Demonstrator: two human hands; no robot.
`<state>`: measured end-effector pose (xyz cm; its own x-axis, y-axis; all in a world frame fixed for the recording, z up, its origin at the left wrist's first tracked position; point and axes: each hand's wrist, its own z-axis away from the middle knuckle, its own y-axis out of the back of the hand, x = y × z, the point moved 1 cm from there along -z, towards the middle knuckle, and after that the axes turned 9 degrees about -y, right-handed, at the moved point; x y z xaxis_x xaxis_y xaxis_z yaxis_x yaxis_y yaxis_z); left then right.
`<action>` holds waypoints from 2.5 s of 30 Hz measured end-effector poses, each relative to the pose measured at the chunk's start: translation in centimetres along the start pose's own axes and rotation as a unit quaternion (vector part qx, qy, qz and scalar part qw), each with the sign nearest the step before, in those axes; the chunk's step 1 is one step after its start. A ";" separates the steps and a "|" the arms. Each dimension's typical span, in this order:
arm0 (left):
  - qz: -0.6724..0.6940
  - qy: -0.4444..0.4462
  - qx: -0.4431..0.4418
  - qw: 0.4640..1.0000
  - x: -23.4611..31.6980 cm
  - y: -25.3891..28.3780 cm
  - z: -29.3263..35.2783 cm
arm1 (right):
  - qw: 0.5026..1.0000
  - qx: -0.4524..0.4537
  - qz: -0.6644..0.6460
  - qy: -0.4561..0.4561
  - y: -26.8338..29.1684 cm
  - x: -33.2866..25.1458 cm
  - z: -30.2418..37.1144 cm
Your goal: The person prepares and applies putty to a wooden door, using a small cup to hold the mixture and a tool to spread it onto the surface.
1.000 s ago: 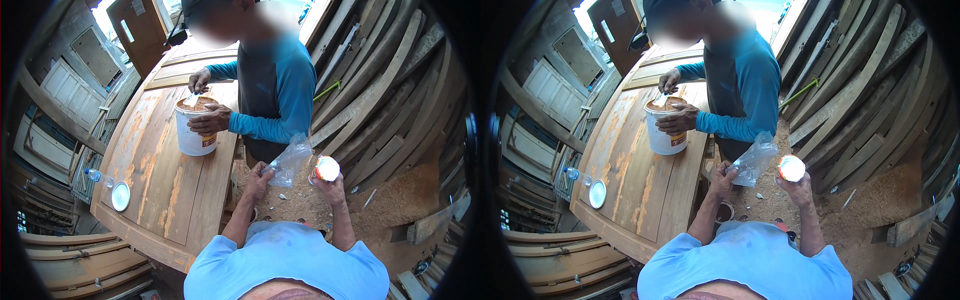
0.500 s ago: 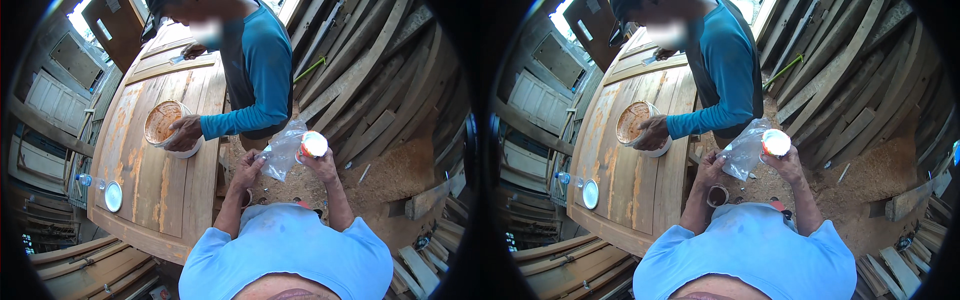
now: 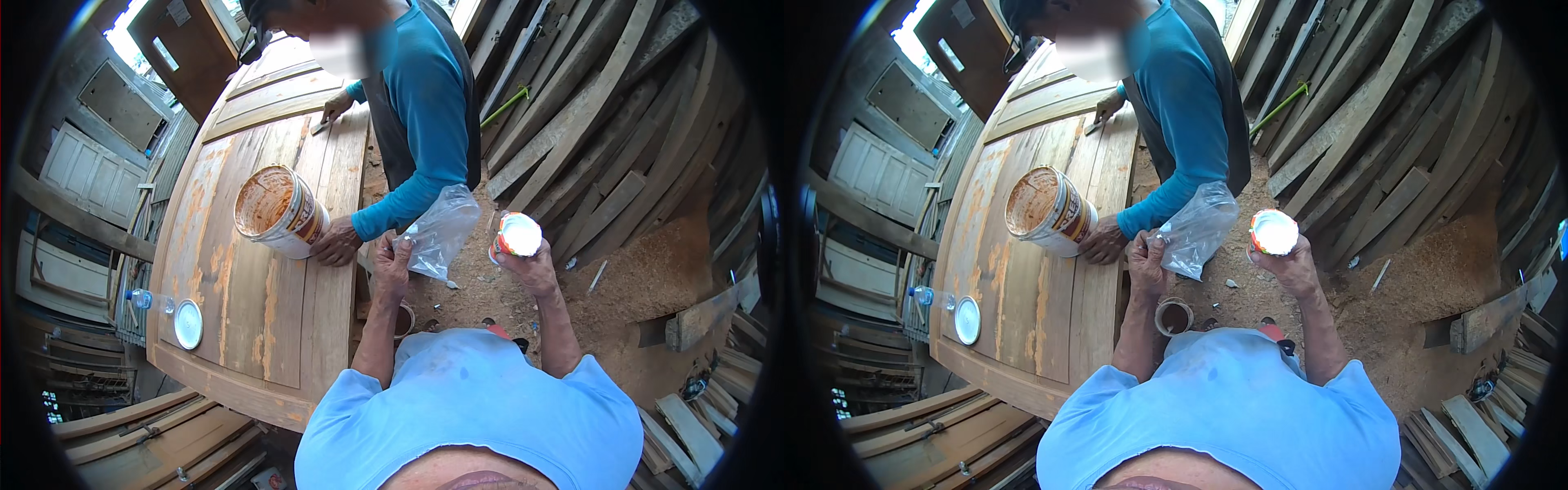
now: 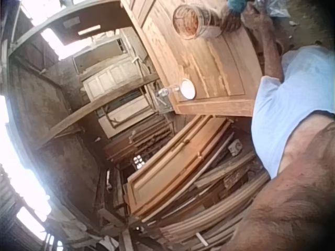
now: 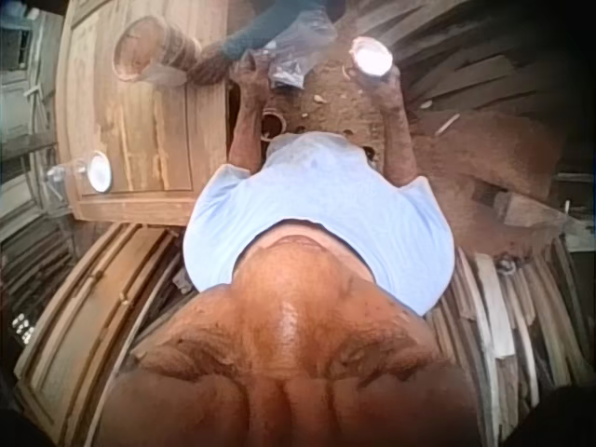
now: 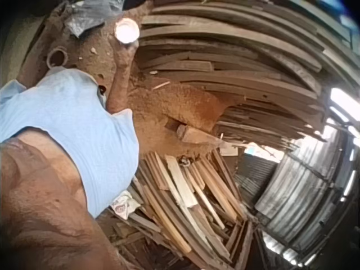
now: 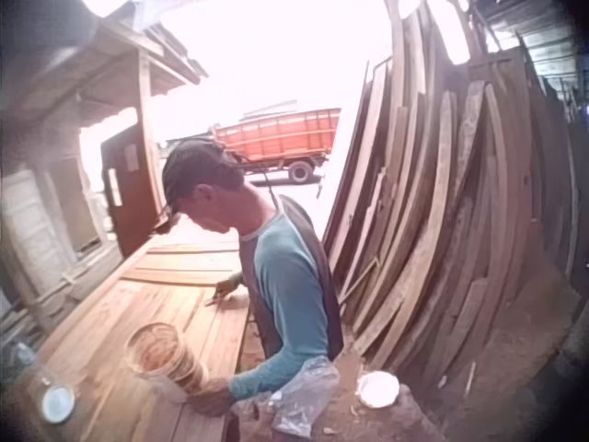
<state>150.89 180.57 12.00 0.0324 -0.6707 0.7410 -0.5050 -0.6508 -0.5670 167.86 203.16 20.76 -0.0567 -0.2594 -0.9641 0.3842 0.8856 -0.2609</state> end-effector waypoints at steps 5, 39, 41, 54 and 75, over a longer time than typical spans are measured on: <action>-0.174 0.022 -0.026 0.984 2.9 -1.8 0.3 | 0.999 -0.030 0.031 -0.006 -1.7 -0.9 0.2; -0.428 0.026 -0.253 0.867 -0.2 -1.7 4.5 | 0.994 -0.039 0.081 -0.062 -2.1 2.3 0.0; -0.415 0.056 -0.231 0.878 0.5 -2.1 4.4 | 0.993 -0.046 0.088 -0.064 -2.4 2.3 -0.1; -0.368 0.003 -0.261 0.892 0.9 -1.4 4.8 | 0.987 -0.072 0.113 -0.091 -3.6 2.3 -0.3; -0.512 -0.157 -0.178 0.826 0.1 -4.6 5.3 | 0.990 -0.020 0.103 -0.095 -5.1 8.9 0.2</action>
<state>157.73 181.63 12.74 0.7925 0.0703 0.6058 -0.2942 -0.8260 0.4808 165.57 196.26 13.52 0.1947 -0.1371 -0.9712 0.3333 0.9405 -0.0659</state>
